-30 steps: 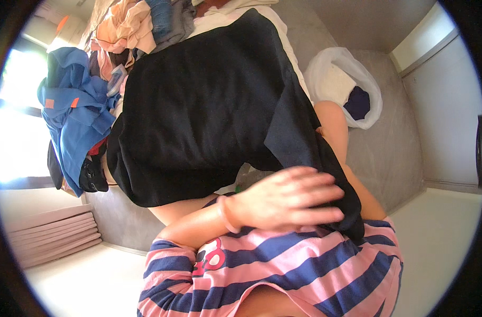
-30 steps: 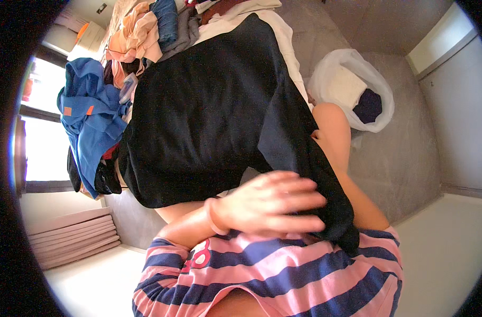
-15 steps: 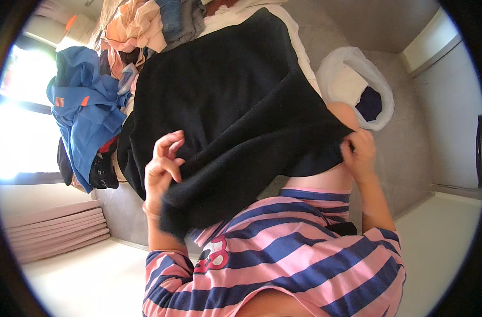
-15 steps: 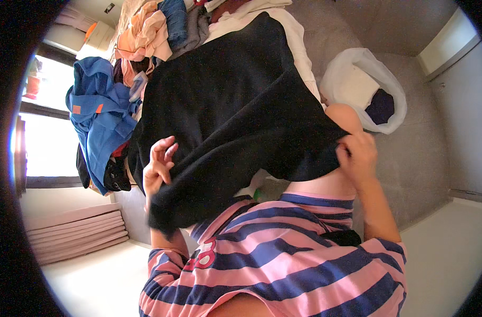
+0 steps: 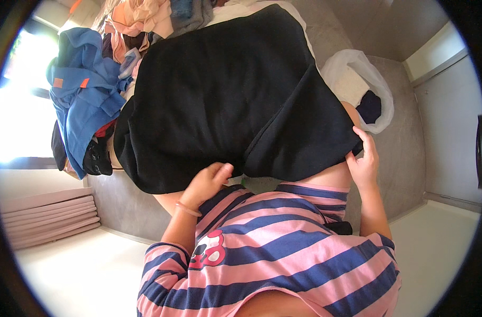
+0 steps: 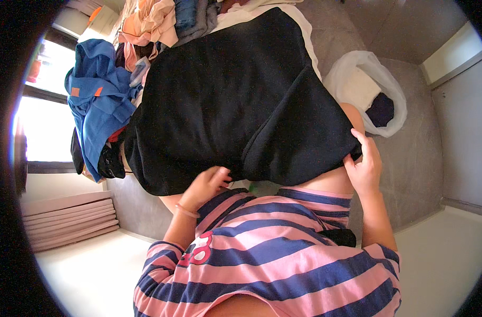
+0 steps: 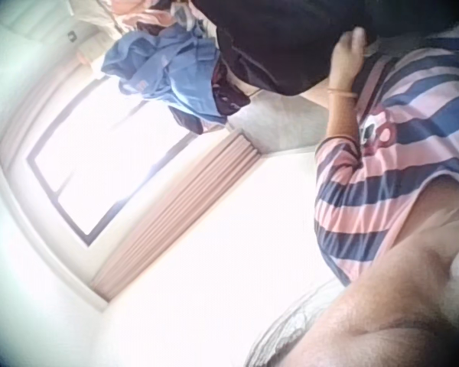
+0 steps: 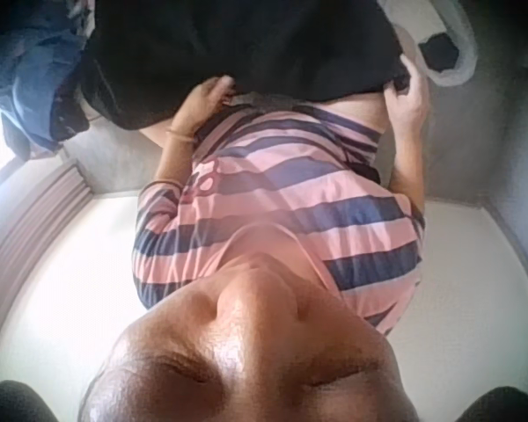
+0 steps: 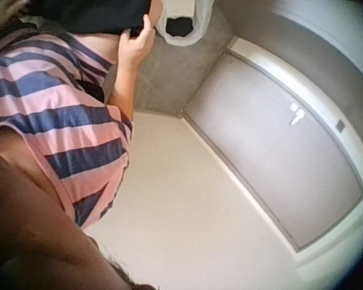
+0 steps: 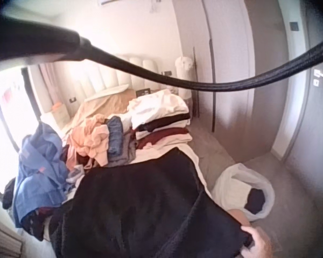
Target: The person uses a lint remover to clean a black hoodie while sitting on a bed, moving the tool across the fabric and turning the garment over.
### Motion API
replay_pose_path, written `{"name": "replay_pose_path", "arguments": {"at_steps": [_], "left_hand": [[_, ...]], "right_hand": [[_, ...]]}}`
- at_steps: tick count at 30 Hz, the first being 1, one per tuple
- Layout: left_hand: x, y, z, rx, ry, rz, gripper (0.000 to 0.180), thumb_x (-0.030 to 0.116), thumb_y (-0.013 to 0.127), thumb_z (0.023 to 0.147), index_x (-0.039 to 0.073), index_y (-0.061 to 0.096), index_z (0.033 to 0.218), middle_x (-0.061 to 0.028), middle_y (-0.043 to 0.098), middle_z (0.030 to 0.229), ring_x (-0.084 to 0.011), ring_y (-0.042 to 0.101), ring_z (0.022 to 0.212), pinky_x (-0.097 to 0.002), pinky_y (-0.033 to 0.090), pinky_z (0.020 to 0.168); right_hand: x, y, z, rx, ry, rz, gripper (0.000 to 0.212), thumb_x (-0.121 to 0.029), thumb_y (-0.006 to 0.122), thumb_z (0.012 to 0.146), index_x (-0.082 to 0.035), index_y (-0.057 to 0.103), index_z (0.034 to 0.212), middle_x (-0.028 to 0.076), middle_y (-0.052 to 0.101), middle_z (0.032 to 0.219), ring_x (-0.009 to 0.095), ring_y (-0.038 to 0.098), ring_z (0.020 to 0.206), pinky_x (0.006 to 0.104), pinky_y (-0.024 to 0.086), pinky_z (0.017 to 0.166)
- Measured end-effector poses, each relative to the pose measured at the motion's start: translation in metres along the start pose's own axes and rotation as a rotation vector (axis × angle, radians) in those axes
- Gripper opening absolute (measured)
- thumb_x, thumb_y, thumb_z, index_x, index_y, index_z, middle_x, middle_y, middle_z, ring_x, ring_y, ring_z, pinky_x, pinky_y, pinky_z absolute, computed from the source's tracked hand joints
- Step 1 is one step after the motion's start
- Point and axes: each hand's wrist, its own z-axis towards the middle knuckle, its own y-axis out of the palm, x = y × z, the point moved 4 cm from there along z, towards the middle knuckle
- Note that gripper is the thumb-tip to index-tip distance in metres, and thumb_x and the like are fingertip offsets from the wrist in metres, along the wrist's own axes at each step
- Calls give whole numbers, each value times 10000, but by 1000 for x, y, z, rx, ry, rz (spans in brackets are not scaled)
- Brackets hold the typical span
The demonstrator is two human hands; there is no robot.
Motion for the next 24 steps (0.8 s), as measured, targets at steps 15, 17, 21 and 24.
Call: {"name": "replay_pose_path", "arguments": {"at_steps": [15, 17, 21, 24], "left_hand": [[17, 29, 29, 47, 171, -13, 336, 163, 583, 922, -56, 637, 1171, -172, 705, 1077, -268, 651, 1010, -347, 494, 906], [39, -13, 3, 145, 292, -182, 282, 98, 583, 919, -38, 624, 1162, -60, 661, 1003, -135, 576, 948, -276, 470, 878], [102, -97, -63, 545, 636, -253, 100, 110, 611, 962, 28, 601, 1019, 18, 592, 893, -66, 537, 801, -213, 444, 771], [111, -125, -55, 643, 749, -63, 92, 43, 663, 934, 24, 603, 1001, 24, 600, 871, -53, 549, 774, -211, 451, 733]], "right_hand": [[46, 2, -15, -26, 240, -14, 438, 71, 627, 740, -3, 637, 1172, 166, 693, 1073, 304, 677, 990, 379, 533, 876], [32, -11, -6, 51, 224, 66, 405, 100, 609, 740, -20, 670, 1123, 148, 687, 988, 270, 663, 872, 357, 534, 813], [-10, -37, 17, 79, 24, -33, 529, 145, 567, 677, -65, 694, 1145, 102, 620, 874, 265, 597, 786, 380, 515, 824], [-24, -42, 20, 184, -302, -238, 568, 128, 620, 641, -91, 706, 1158, 88, 579, 847, 292, 587, 826, 425, 500, 866]]}}
